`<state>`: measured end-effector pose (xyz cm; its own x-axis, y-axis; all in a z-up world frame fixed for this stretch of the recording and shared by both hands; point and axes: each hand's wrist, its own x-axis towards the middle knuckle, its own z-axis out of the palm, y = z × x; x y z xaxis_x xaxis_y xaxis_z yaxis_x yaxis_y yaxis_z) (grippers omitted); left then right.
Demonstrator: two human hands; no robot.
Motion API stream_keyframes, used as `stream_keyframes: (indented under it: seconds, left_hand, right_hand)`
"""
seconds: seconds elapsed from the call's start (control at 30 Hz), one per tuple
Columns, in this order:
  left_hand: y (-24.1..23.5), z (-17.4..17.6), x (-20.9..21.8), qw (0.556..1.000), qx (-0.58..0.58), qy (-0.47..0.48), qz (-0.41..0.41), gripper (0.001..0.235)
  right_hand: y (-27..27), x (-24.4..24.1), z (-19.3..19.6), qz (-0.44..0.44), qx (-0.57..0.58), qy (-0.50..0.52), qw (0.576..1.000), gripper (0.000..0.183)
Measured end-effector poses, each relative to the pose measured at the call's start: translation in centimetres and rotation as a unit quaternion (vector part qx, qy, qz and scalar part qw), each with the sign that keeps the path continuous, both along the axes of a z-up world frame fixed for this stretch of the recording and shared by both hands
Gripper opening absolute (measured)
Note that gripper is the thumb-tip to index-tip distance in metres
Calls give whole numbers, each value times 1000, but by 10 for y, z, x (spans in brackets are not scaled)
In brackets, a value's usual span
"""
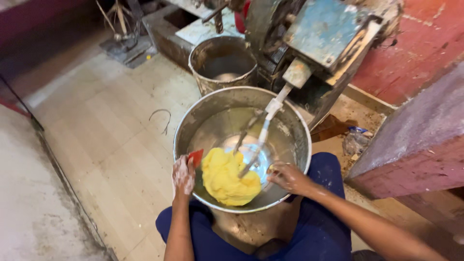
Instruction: The person sits on the floor and uses a red spatula and their hands to mix a yellow dough inside a large metal bowl attached to a mixer. They scrape the sides of the bowl and fold the dough repeatedly. Finally, the person stands up and walks towards a counter.
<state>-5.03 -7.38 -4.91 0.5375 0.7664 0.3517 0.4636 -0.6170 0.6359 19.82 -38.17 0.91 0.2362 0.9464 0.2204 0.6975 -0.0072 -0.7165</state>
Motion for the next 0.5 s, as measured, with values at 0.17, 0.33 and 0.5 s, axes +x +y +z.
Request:
stream_keyframes:
  seconds: [0.17, 0.33, 0.5]
  left_hand:
    - [-10, -11, 0, 998, -25, 31, 44, 38]
    - [-39, 7, 6, 994, -103, 16, 37, 43]
    - [-72, -2, 46, 956, -264, -126, 31, 48]
  right_hand:
    - [41, -3, -68, -93, -49, 20, 994, 41]
    - [45, -9, -93, -26, -8, -112, 993, 47]
    - [40, -32, -24, -37, 124, -91, 987, 93]
